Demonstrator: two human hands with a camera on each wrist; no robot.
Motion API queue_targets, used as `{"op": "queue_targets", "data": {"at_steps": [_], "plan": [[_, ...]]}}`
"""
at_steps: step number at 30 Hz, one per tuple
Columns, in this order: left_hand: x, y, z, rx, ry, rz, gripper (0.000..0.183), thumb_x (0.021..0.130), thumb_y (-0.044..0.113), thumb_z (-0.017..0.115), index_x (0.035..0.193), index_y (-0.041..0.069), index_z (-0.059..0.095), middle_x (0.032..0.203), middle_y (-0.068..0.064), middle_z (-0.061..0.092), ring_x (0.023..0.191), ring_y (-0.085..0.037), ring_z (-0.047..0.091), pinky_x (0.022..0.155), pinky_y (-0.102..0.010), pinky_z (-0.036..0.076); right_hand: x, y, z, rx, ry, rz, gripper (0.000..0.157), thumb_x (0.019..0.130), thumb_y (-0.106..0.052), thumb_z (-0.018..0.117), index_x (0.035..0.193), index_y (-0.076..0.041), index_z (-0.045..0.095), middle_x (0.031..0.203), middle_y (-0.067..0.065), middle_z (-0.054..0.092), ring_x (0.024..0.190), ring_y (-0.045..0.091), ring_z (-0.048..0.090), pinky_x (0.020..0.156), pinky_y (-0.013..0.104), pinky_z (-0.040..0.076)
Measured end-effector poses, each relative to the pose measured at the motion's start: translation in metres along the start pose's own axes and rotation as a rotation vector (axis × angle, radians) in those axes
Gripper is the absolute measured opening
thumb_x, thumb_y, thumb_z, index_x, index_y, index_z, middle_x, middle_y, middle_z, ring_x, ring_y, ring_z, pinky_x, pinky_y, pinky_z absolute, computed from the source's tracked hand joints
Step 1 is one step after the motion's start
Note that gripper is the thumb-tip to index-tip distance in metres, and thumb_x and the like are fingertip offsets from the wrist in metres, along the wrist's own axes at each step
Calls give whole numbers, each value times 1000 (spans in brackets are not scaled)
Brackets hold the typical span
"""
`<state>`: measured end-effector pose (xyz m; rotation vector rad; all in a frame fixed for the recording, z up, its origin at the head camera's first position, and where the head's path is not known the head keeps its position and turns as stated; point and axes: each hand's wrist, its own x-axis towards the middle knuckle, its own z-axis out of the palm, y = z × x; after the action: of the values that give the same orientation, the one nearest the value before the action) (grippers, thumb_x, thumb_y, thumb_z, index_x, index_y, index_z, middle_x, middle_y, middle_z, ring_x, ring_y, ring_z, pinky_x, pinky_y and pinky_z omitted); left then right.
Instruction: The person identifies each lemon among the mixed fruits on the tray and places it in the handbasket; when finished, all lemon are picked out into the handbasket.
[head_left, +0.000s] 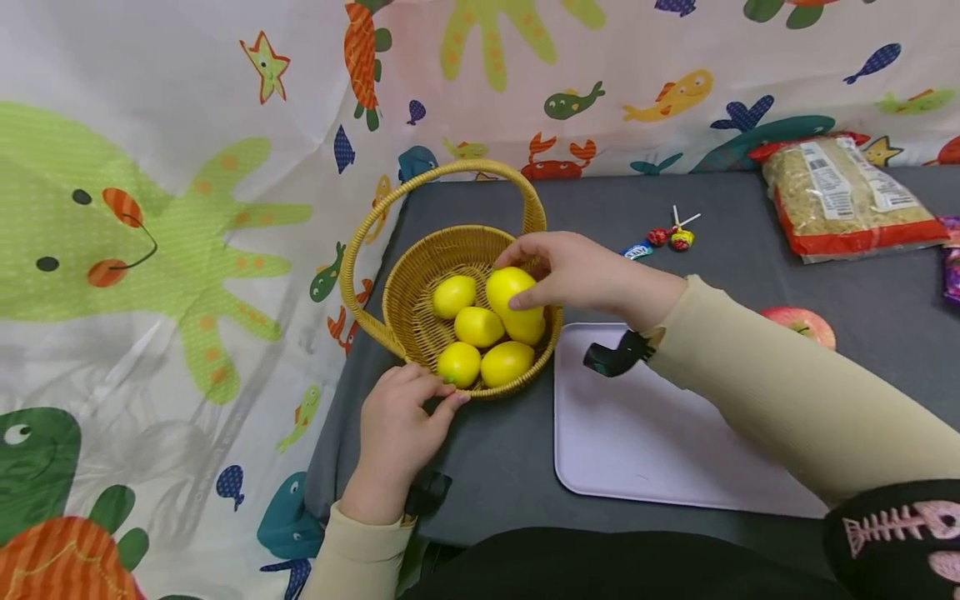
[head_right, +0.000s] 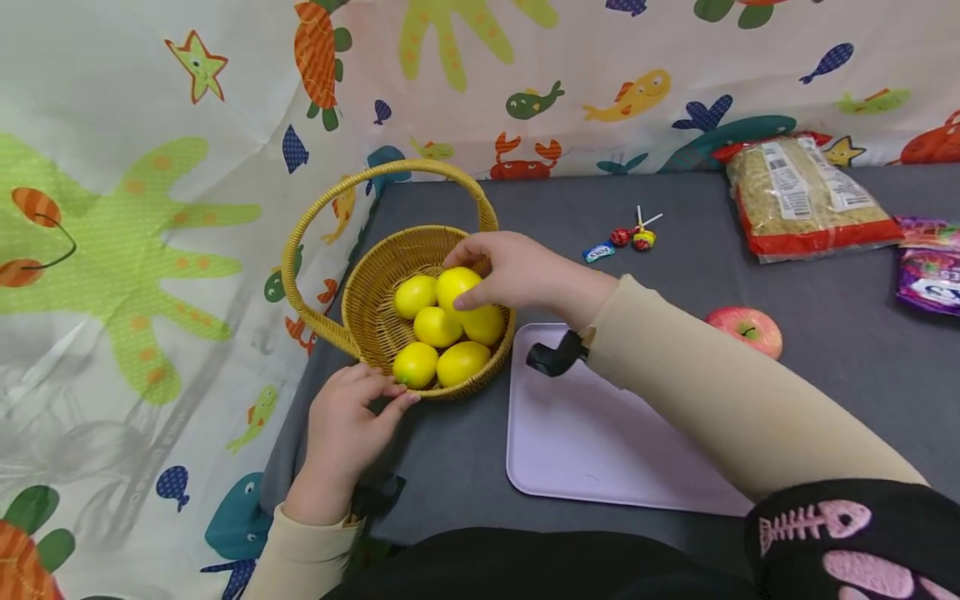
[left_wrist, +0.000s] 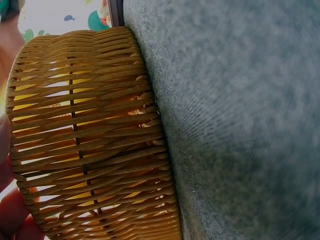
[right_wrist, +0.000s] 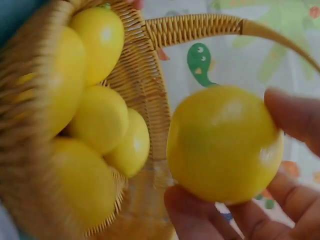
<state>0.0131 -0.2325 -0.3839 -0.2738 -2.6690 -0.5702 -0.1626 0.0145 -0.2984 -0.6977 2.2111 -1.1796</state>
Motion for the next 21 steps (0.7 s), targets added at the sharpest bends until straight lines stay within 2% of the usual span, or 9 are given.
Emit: {"op": "queue_targets", "data": {"at_steps": [3,6,14,21], "plan": [[0,0,-1,0,-4,-6,22,77,34,89,76,18,74,78,6,62,75,-15,53,68,-32,47,26,-6,7,66,-11,64,48,88,-25,80,132,-22,60,129,-2,59,114,24,55,96,43,51],[0,1,-1,0,-3,-6,23,77,33,90,75,18,73,78,6,61,75,-16,53,68,-32,47,47,-11,14,58,-10,125,49,90,-25,78,134,-20,58,131,-2,57,114,23,55,96,42,50],[0,0,0,5,2,2,23,78,35,89,76,18,73,79,6,61,76,-15,54,67,-32,48,82,-14,24,-211,-49,212,50,93,-30,74,136,-14,55,135,4,55,115,21,53,98,38,48],[-1,-3,1,10,3,4,21,78,35,89,76,19,75,78,8,61,75,-14,53,67,-30,47,96,-17,26,-331,-117,286,52,96,-32,70,141,-11,53,136,6,54,113,24,55,95,40,50]]}}
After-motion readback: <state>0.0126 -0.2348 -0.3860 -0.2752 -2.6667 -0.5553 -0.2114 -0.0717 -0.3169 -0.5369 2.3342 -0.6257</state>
